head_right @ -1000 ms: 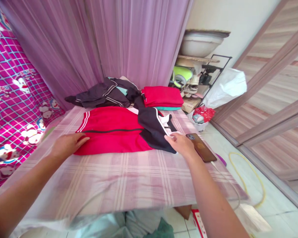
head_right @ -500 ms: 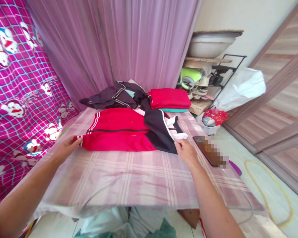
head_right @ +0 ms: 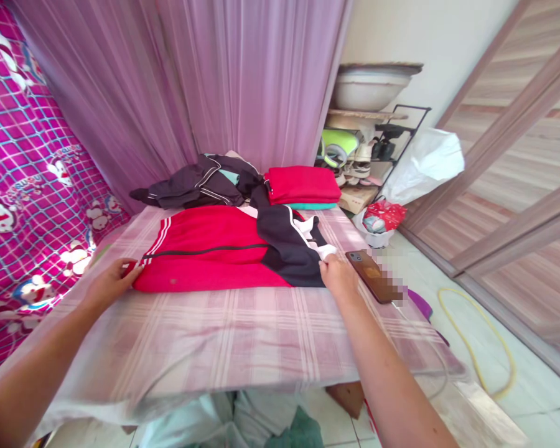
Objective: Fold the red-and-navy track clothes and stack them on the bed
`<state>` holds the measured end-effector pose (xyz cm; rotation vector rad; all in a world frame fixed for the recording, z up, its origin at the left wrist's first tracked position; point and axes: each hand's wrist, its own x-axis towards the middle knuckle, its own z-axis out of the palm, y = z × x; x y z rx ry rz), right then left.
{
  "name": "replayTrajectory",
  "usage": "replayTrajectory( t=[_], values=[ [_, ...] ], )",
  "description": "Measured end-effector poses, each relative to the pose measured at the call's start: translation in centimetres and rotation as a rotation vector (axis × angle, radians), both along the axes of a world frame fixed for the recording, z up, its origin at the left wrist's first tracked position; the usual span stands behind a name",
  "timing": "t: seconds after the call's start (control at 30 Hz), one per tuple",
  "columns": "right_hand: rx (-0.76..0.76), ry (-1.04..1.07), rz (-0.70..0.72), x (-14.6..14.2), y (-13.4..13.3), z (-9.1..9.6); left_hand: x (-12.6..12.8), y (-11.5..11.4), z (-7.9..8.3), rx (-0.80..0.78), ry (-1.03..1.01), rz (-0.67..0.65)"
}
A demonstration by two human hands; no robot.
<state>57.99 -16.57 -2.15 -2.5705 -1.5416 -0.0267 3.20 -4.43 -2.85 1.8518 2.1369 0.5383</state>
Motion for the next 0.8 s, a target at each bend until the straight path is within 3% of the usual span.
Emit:
replayTrajectory(
  t=[0.2, 0.3, 0.4, 0.6, 0.8],
  values=[
    [0.173, -0.109, 0.079, -1.8, 1.5, 3.2, 1.0, -0.2, 0.2, 0.112, 0.196, -0.149],
    [0.235, -0.048, 0.220, -4.0, 4.8, 5.2, 1.4, -0.8, -0.3, 0.139, 0.148, -0.156],
    [0.205, 0.007, 0.373, -7.1, 9.2, 6.1, 1.5, -1.1, -1.2, 0.197, 0.078, -0.125],
    [0.018, 0.052, 0.279, -11.4, 17.5, 4.9, 1.2, -1.2, -1.8, 0.237, -0.025, -0.134],
    [-0.083, 0.080, 0.226, -9.8, 21.0, 2.8, 1.4, -1.5, -1.8, 0.237, -0.056, -0.119]
  ],
)
